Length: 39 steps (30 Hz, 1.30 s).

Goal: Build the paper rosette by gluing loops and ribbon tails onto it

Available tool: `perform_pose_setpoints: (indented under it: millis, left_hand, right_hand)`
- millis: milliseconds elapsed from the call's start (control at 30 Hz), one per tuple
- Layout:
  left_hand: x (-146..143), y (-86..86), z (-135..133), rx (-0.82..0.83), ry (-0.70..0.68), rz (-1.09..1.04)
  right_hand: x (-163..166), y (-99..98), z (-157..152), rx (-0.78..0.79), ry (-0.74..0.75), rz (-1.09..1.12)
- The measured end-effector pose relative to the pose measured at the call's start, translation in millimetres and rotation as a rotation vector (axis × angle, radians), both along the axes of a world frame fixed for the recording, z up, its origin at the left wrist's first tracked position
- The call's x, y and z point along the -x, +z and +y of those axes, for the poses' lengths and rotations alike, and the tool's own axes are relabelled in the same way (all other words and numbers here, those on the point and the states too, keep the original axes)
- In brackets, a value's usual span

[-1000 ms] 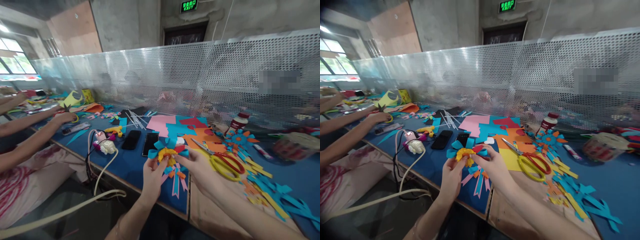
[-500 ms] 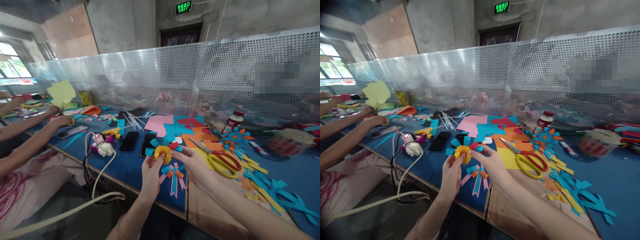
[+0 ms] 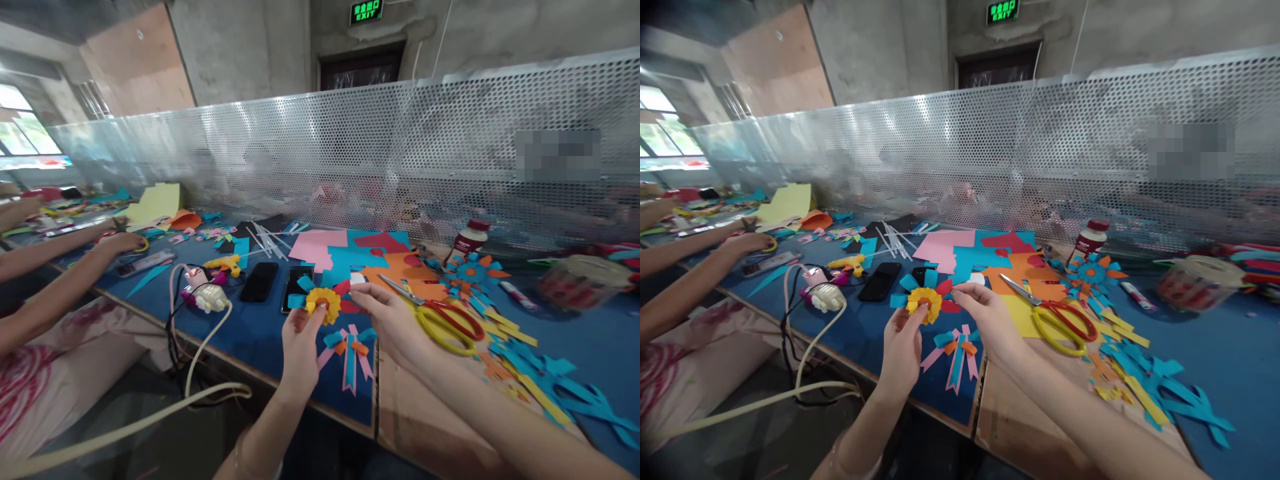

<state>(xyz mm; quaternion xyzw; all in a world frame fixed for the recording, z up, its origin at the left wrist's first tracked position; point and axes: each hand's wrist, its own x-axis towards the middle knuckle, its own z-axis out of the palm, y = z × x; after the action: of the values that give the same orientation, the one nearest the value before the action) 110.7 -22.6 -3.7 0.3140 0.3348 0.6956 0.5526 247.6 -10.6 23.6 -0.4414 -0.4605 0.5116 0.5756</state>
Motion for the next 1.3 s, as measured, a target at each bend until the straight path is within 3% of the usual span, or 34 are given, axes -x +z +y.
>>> perform_pose_setpoints:
  millis: [333, 567, 667, 967, 1200, 1300]
  left_hand:
    - [1, -0.3, 1, 0.002, 0.008, -0.025]
    - [1, -4.9, 2, -0.002, -0.014, -0.015]
    - [0, -7.8, 3, -0.01, -0.016, 0.019]
    - [-3, -13.5, 6, -0.088, -0.03, 0.08]
    - [2, -14.1, 7, -0.051, -0.036, 0.149]
    - [4, -12.5, 8, -0.039, -0.012, 0.12]
  right_hand:
    - [2, 4.6, -3, -0.017, 0.011, -0.008]
    - [7, 11.7, -6, 0.047, 0.136, 0.049]
    - [9, 8.0, -7, 0.034, 0.112, 0.046]
    - [9, 3.7, -8, 0.02, 0.048, -0.049]
    - [2, 8.2, -5, -0.045, -0.015, -0.305]
    - [0, 12.6, -5, -0.08, 0.024, -0.349]
